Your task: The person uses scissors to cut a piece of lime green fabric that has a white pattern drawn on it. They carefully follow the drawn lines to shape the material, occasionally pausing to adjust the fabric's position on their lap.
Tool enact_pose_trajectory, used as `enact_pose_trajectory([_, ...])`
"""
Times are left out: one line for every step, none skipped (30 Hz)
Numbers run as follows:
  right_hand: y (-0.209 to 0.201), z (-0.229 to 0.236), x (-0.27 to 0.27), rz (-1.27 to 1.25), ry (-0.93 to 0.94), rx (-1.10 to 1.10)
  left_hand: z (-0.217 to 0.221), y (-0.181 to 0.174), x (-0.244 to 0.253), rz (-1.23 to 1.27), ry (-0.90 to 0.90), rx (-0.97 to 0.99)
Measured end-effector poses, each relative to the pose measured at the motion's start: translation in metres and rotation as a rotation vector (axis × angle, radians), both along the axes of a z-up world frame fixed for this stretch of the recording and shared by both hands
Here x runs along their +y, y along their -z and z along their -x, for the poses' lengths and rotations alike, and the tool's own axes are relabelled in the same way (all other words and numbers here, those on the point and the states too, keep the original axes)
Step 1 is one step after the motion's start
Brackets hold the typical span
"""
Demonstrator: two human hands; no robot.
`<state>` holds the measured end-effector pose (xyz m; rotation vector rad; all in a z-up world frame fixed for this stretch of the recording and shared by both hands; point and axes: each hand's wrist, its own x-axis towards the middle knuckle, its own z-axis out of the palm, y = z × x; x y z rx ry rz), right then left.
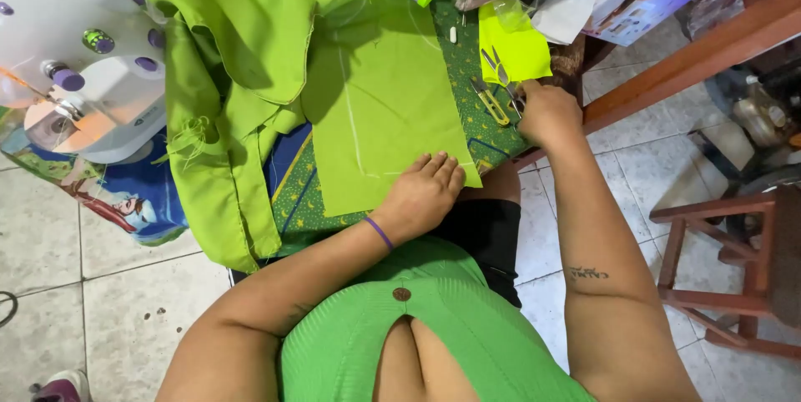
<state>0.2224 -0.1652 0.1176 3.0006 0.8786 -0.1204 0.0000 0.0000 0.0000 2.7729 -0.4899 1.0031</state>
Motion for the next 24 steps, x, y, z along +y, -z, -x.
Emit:
enact_pose_trajectory([-0.01, 0.011, 0.001, 0.002, 0.0, 0.002, 0.002, -0.003, -0.001, 0.002, 0.0, 0.002])
enact_pose_trajectory([-0.021, 0.022, 0.002, -0.012, 0.011, 0.034, 0.004, -0.006, -0.001, -0.006, -0.025, -0.031])
enact_pose_trajectory([-0.032, 0.032, 0.003, -0.027, 0.021, 0.065, 0.006, -0.009, -0.002, -0.015, -0.051, -0.065])
enact_pose_trajectory([-0.038, 0.037, 0.001, -0.026, 0.02, 0.066, 0.014, -0.012, -0.004, -0.013, -0.053, -0.065])
enact_pose_trajectory([-0.043, 0.041, -0.001, -0.075, 0.003, 0.104, 0.021, -0.016, -0.006, -0.006, -0.037, -0.079])
enact_pose_trajectory([-0.049, 0.045, -0.003, -0.125, -0.014, 0.143, 0.028, -0.02, -0.008, 0.0, -0.02, -0.094])
enact_pose_trajectory([-0.04, 0.038, -0.011, -0.123, -0.012, 0.147, 0.035, -0.024, -0.007, 0.003, -0.019, -0.09])
enact_pose_trajectory([-0.032, 0.032, -0.018, -0.135, 0.0, 0.161, 0.041, -0.027, -0.007, 0.003, -0.012, -0.1])
enact_pose_trajectory([-0.023, 0.026, -0.024, -0.146, 0.01, 0.177, 0.049, -0.03, -0.007, 0.005, -0.007, -0.108])
enact_pose_trajectory([-0.008, 0.014, -0.037, -0.142, 0.011, 0.183, 0.052, -0.031, -0.003, 0.009, -0.007, -0.102])
enact_pose_trajectory([0.007, 0.001, -0.05, -0.173, 0.044, 0.125, 0.055, -0.032, 0.0, 0.02, 0.004, -0.127])
enact_pose_trajectory([0.022, -0.012, -0.063, -0.204, 0.076, 0.067, 0.058, -0.033, 0.003, 0.031, 0.015, -0.152])
enact_pose_trajectory([0.022, -0.011, -0.073, -0.198, 0.078, 0.073, 0.06, -0.034, 0.005, 0.037, 0.016, -0.145])
enact_pose_trajectory([0.022, -0.01, -0.083, -0.319, 0.069, 0.191, 0.062, -0.034, 0.007, 0.038, 0.027, -0.172])
enact_pose_trajectory([0.022, -0.008, -0.095, -0.439, 0.065, 0.31, 0.065, -0.034, 0.008, 0.04, 0.042, -0.197])
enact_pose_trajectory([0.017, -0.004, -0.105, -0.432, 0.073, 0.318, 0.067, -0.032, 0.009, 0.048, 0.046, -0.187])
enact_pose_trajectory([0.011, 0.0, -0.114, -0.605, -0.019, 0.545, 0.068, -0.031, 0.009, 0.062, 0.053, -0.212])
enact_pose_trajectory([0.004, 0.004, -0.123, -0.78, -0.115, 0.769, 0.069, -0.031, 0.01, 0.077, 0.061, -0.237])
enact_pose_trajectory([0.007, 0.006, -0.133, -0.777, -0.107, 0.774, 0.071, -0.038, 0.012, 0.083, 0.063, -0.231])
enact_pose_trajectory([0.01, 0.008, -0.144, -0.773, -0.12, 0.915, 0.074, -0.045, 0.014, 0.08, 0.105, -0.211])
enact_pose_trajectory([0.012, 0.01, -0.153, -0.768, -0.13, 1.056, 0.076, -0.052, 0.017, 0.076, 0.148, -0.193])
enact_pose_trajectory([0.015, 0.006, -0.156, -0.766, -0.123, 1.06, 0.074, -0.052, 0.016, 0.081, 0.15, -0.187])
enact_pose_trajectory([0.019, 0.003, -0.16, -0.654, -0.181, 1.147, 0.073, -0.052, 0.015, 0.072, 0.121, -0.197])
enact_pose_trajectory([0.022, 0.0, -0.164, -0.54, -0.238, 1.231, 0.072, -0.051, 0.014, 0.062, 0.093, -0.207])
